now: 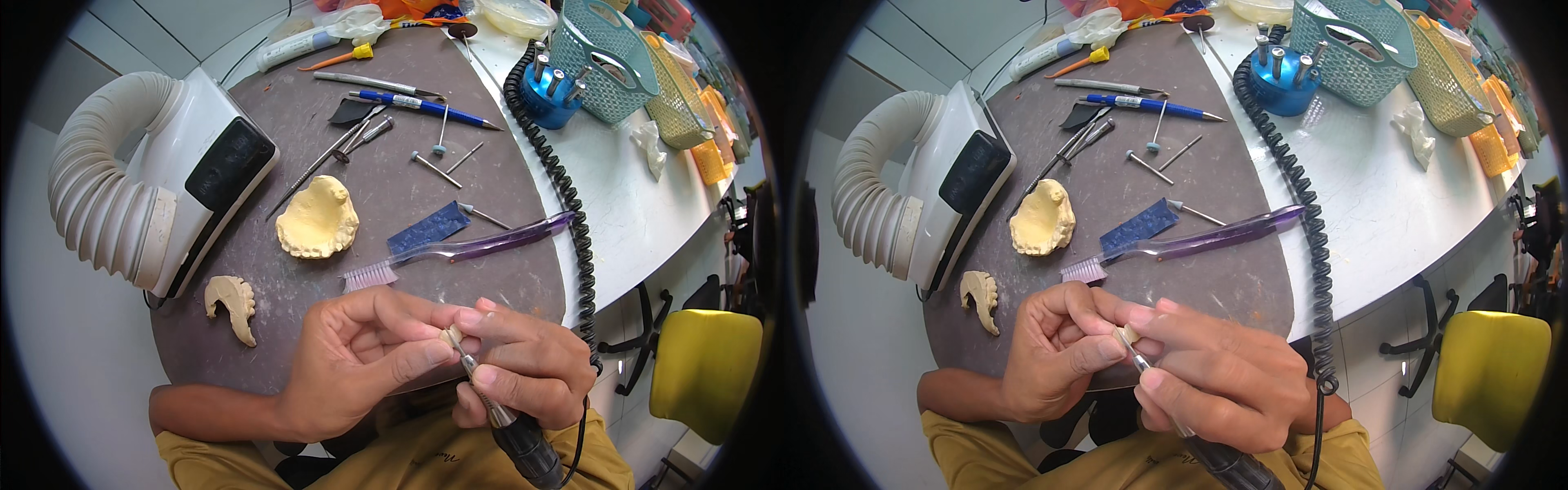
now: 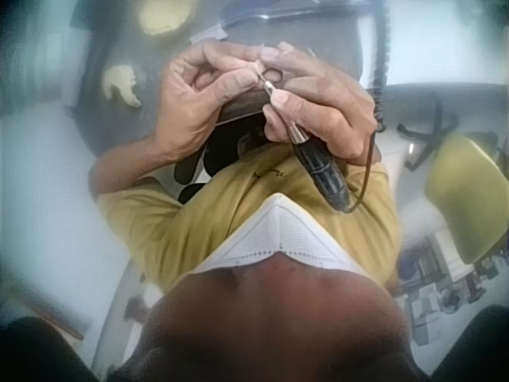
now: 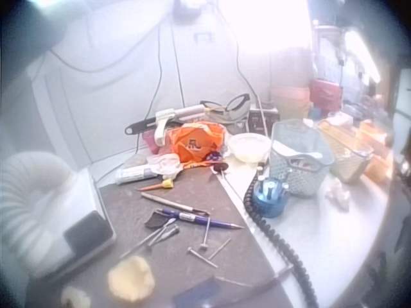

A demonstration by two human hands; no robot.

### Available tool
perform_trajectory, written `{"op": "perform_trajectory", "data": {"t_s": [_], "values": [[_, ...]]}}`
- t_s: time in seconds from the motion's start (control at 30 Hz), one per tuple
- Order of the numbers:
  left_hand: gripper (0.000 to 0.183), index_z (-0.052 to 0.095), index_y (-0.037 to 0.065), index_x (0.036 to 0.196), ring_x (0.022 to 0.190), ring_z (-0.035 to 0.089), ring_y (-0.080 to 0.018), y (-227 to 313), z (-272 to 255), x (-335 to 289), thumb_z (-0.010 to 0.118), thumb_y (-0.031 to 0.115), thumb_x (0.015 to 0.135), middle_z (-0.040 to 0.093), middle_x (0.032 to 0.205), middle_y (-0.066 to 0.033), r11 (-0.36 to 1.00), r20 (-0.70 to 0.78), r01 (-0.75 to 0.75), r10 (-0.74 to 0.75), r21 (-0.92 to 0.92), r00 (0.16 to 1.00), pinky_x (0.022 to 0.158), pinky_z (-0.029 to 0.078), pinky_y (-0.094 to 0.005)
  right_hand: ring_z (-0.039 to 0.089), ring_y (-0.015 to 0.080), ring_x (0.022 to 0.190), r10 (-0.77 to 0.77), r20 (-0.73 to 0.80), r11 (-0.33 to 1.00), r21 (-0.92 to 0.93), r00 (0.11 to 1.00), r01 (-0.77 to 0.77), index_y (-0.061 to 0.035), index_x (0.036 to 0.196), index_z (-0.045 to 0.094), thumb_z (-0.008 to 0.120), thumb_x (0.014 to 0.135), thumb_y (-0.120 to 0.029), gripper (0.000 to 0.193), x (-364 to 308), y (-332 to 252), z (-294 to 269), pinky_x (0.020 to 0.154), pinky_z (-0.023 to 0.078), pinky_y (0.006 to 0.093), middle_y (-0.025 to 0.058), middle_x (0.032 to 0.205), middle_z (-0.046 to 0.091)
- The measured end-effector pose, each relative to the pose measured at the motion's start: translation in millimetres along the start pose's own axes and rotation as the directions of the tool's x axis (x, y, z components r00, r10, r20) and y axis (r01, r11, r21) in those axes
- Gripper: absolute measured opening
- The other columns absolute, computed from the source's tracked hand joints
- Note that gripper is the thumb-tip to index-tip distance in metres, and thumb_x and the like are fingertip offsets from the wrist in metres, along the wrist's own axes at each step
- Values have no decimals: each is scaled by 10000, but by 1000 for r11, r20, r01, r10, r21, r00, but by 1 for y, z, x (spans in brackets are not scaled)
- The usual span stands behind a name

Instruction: The person uses a rotary carving tool to shape a small, tooth-like object held in their left hand. They then switch to a larger dental cast model and continue carving the surface of the teeth on the cast. The workspace contains various dental tools and materials.

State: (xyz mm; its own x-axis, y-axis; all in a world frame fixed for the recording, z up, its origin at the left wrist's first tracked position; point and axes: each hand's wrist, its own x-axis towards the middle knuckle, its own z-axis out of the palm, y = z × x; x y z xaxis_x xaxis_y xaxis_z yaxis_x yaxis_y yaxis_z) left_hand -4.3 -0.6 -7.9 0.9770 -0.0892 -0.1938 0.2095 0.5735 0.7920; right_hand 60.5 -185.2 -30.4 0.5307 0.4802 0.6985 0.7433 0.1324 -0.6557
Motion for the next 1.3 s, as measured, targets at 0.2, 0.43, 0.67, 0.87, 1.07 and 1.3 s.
{"op": "perform_trajectory", "data": {"t_s": [0.2, 0.43, 0.67, 0.87, 1.07, 1.3], "values": [[125, 526, 3, 912, 1000, 666, -237, 2, 8, 1, 624, -65, 873, 621, 1128, -245, 995, -81, 20, -12, 95, 997, 875, 573, -336, 683, 344, 989, 34, 0, 999, 6, 999, -34, -2, 1023, 604, 763, 801, -76, 283, 1, -1, -1, 847, 584, 483, 152, 920, 669], [124, 521, 4, 916, 1005, 667, -241, 1, 8, 1, 616, -65, 878, 620, 1129, -248, 995, -70, 2, 4, 95, 998, 886, 572, -345, 684, 349, 984, 19, 9, 1000, 17, 1000, -19, -2, 1012, 613, 775, 783, -66, 288, 2, 0, -2, 845, 584, 481, 153, 915, 671], [125, 516, 5, 913, 1004, 670, -250, 1, 7, 1, 607, -75, 879, 618, 1132, -251, 996, -65, 11, -5, 94, 998, 902, 566, -354, 688, 353, 972, 4, 13, 1000, 6, 1000, -4, -2, 1020, 617, 776, 779, -61, 295, 2, 0, -3, 839, 586, 476, 137, 891, 668], [124, 516, 2, 913, 1014, 667, -251, 1, 5, 0, 603, -79, 879, 620, 1128, -243, 996, -65, 16, -11, 87, 998, 901, 565, -357, 690, 346, 968, -13, 2, 1000, -4, 1000, 13, 4, 1009, 617, 768, 791, -67, 275, 1, 1, -1, 835, 589, 473, 145, 895, 670], [121, 514, 2, 914, 1021, 665, -255, 1, 7, 1, 605, -71, 881, 618, 1133, -250, 996, -60, 11, -5, 91, 998, 886, 568, -354, 690, 343, 970, -7, -5, 1000, -2, 1000, 7, 1, 1011, 616, 765, 795, -70, 272, 1, 1, -1, 832, 591, 473, 148, 894, 671], [125, 510, 5, 923, 1019, 665, -258, 2, 8, 2, 605, -66, 884, 618, 1137, -256, 996, -63, 14, -8, 90, 998, 884, 569, -356, 690, 343, 965, -1, 0, 1000, -15, 1000, 1, 0, 1014, 617, 768, 792, -73, 279, 1, 0, -1, 837, 589, 471, 154, 903, 671]]}}
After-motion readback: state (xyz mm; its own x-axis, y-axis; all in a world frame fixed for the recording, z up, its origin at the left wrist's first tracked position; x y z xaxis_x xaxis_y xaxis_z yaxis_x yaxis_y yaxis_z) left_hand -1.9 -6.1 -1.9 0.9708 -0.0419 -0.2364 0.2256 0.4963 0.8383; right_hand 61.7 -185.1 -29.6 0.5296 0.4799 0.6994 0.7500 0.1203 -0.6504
